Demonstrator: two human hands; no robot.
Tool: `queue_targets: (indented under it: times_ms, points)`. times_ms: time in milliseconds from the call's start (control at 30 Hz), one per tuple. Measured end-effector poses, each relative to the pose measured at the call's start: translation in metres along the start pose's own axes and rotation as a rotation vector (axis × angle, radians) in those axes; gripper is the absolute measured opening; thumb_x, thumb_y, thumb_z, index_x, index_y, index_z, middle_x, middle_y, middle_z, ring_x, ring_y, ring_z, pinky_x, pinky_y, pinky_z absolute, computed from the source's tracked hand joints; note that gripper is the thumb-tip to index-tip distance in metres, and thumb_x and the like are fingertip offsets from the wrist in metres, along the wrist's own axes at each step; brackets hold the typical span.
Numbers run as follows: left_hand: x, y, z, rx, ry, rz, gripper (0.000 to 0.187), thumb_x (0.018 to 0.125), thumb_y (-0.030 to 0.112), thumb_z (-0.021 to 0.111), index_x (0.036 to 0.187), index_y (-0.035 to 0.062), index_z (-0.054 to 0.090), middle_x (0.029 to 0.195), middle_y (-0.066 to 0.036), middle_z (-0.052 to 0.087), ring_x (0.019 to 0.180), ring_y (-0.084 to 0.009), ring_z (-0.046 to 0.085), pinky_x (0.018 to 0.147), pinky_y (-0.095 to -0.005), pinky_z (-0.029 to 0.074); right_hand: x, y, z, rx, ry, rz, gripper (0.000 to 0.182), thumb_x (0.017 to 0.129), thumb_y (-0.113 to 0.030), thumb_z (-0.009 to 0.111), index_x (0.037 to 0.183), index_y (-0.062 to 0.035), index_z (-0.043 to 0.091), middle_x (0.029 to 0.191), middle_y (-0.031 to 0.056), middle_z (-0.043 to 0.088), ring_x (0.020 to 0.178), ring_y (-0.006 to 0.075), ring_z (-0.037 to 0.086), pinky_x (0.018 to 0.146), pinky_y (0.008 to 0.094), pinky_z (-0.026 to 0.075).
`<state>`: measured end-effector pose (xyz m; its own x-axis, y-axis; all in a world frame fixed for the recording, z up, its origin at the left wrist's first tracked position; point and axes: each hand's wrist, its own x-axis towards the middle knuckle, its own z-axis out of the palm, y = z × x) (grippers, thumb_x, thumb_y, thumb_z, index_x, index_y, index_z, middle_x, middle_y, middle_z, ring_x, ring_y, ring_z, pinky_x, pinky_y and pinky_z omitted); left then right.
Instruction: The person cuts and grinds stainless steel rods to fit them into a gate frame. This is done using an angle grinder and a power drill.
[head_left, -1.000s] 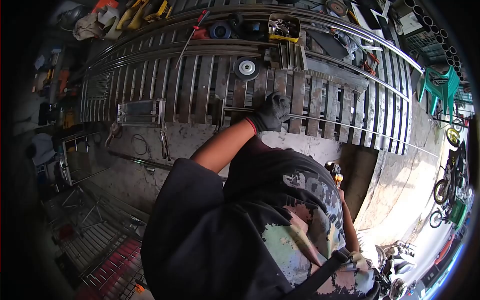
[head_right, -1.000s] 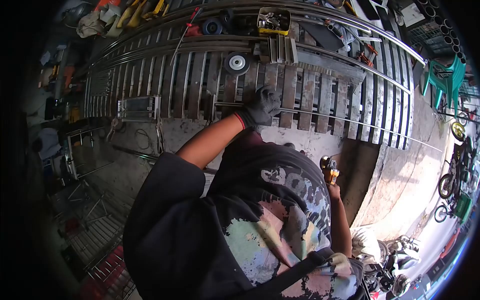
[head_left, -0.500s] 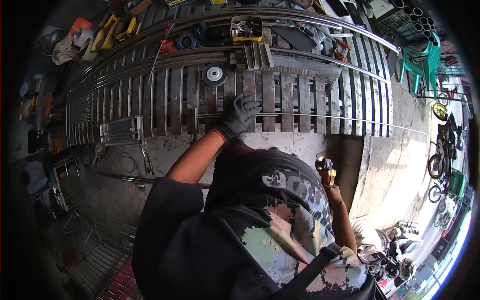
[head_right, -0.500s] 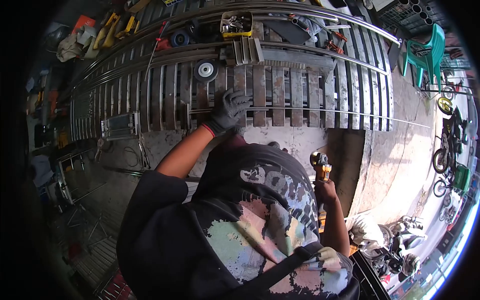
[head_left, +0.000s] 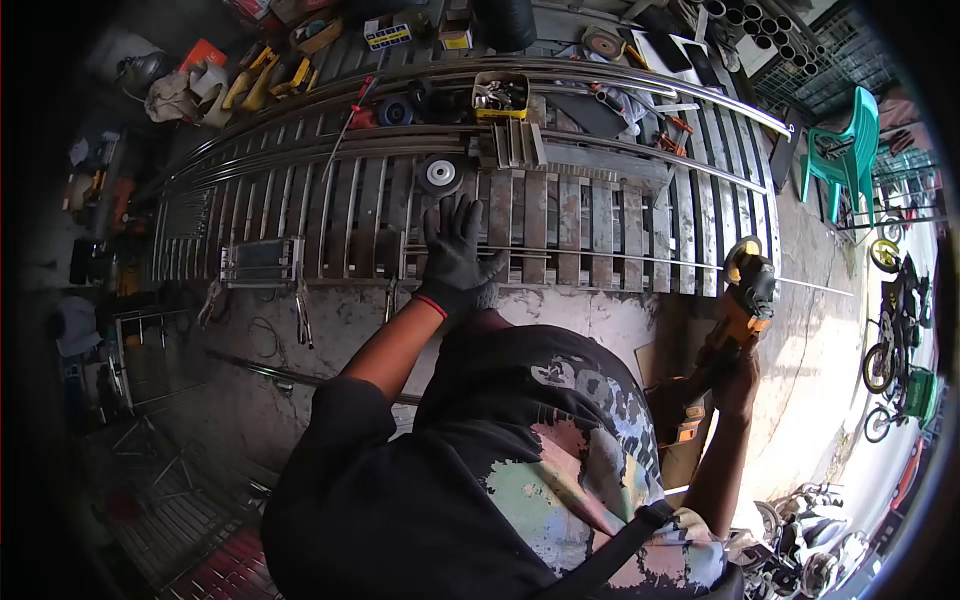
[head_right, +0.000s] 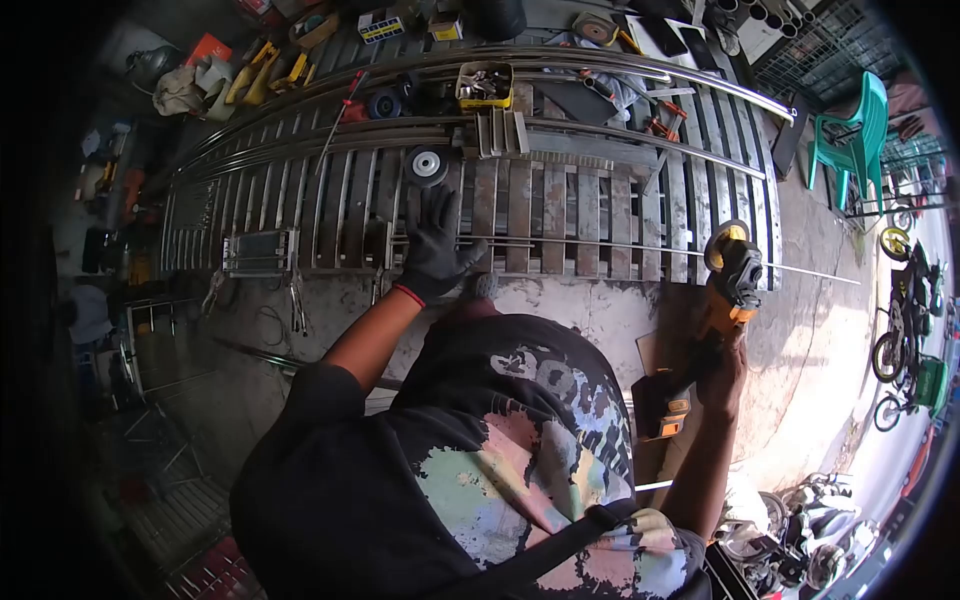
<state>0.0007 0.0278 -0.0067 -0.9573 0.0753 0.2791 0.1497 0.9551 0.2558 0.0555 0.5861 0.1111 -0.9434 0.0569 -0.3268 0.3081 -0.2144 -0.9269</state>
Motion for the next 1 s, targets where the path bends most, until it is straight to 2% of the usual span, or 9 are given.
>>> queue_targets:
  times_ms: [100, 200, 367, 467, 567, 600, 667, 767, 1000]
  points:
    - [-0.011, 0.02, -0.021, -0.381, 0.074, -0.022, 0.095, 0.098, 0.046, 0.082, 0.165, -0.0042, 0.037, 0.17, -0.035, 0.041, 0.155, -0.0522, 0.048, 0.126, -0.0504, 0.045, 0.006, -0.04, 0.055, 0.058, -0.128, -0.164, 0.069, 0.118, -0.064, 0.044, 0.153, -0.0043, 0.052, 0.116, 0.0099, 0.067, 0.092, 0.023, 0.071, 0.082, 0.0397, 0.06]
    - [-0.025, 0.057, -0.053, -0.794, -0.003, -0.222, 0.093, 0.101, 0.04, 0.083, 0.168, -0.0015, 0.033, 0.173, -0.031, 0.041, 0.154, -0.0444, 0.053, 0.12, -0.0468, 0.051, 0.021, -0.062, 0.086, 0.236, -0.432, -0.213, 0.08, 0.113, -0.072, 0.048, 0.161, -0.0073, 0.045, 0.116, 0.006, 0.062, 0.098, 0.0175, 0.062, 0.077, 0.0352, 0.058]
    - [-0.043, 0.116, -0.111, -0.698, 0.015, -0.165, 0.117, 0.098, 0.047, 0.085, 0.179, 0.0014, 0.015, 0.174, -0.032, 0.042, 0.154, -0.0474, 0.052, 0.125, -0.0562, 0.042, 0.042, -0.076, 0.139, 0.382, -0.678, -0.228, 0.082, 0.113, -0.072, 0.047, 0.159, -0.0048, 0.043, 0.116, 0.0148, 0.062, 0.069, 0.0241, 0.063, 0.06, 0.0357, 0.059]
    - [-0.06, 0.142, -0.141, -0.42, -0.041, -0.153, 0.135, 0.088, 0.056, 0.089, 0.182, 0.0068, 0.005, 0.186, -0.029, 0.017, 0.17, -0.0517, 0.022, 0.131, -0.0754, 0.016, 0.052, -0.074, 0.161, 0.459, -1.001, -0.145, 0.086, 0.113, -0.074, 0.046, 0.163, -0.0044, 0.038, 0.124, 0.0192, 0.061, 0.07, 0.0272, 0.066, 0.055, 0.0377, 0.059]
    - [-0.081, 0.16, -0.159, -0.308, -0.169, -0.186, 0.132, 0.088, 0.061, 0.088, 0.183, 0.01, 0.011, 0.187, -0.027, 0.014, 0.174, -0.0496, 0.005, 0.135, -0.0711, 0.011, 0.044, -0.065, 0.183, 0.46, -0.97, -0.094, 0.085, 0.113, -0.075, 0.042, 0.162, -0.0061, 0.039, 0.116, 0.0198, 0.061, 0.06, 0.0283, 0.065, 0.05, 0.0376, 0.057]
    - [-0.091, 0.157, -0.137, -0.423, -0.004, -0.111, 0.127, 0.093, 0.061, 0.084, 0.183, 0.0096, 0.011, 0.188, -0.026, 0.012, 0.174, -0.0481, 0.003, 0.138, -0.0663, 0.008, 0.042, -0.064, 0.191, 0.441, -0.994, -0.093, 0.085, 0.113, -0.075, 0.042, 0.162, -0.0059, 0.039, 0.115, 0.0199, 0.06, 0.06, 0.0278, 0.065, 0.049, 0.0367, 0.058]
    - [-0.093, 0.172, -0.141, -0.793, -0.116, -0.122, 0.114, 0.104, 0.052, 0.078, 0.183, 0.0096, 0.006, 0.188, -0.026, 0.011, 0.172, -0.0434, 0.017, 0.138, -0.0549, 0.022, 0.038, -0.068, 0.206, 0.417, -1.064, -0.075, 0.085, 0.113, -0.074, 0.043, 0.164, -0.0059, 0.037, 0.113, 0.0196, 0.06, 0.06, 0.0265, 0.064, 0.05, 0.0343, 0.059]
    - [-0.087, 0.191, -0.177, -1.452, -0.48, -0.158, 0.099, 0.115, 0.027, 0.07, 0.183, 0.0094, 0.001, 0.182, -0.023, 0.034, 0.146, -0.0166, 0.057, 0.115, -0.035, 0.053, 0.026, -0.072, 0.223, 0.418, -1.033, -0.045, 0.085, 0.114, -0.072, 0.045, 0.167, -0.0066, 0.035, 0.112, 0.0193, 0.059, 0.06, 0.0259, 0.064, 0.051, 0.0343, 0.061]
    - [-0.065, 0.217, -0.117, -1.531, -0.652, -0.068, 0.105, 0.096, 0.021, 0.089, 0.18, 0.0073, 0.027, 0.166, -0.019, 0.056, 0.149, -0.0245, 0.051, 0.126, -0.0365, 0.04, -0.001, -0.08, 0.234, 0.269, -0.974, -0.149, 0.097, 0.107, -0.076, 0.057, 0.168, -0.0055, 0.032, 0.108, 0.018, 0.06, 0.061, 0.0224, 0.062, 0.052, 0.0329, 0.056]
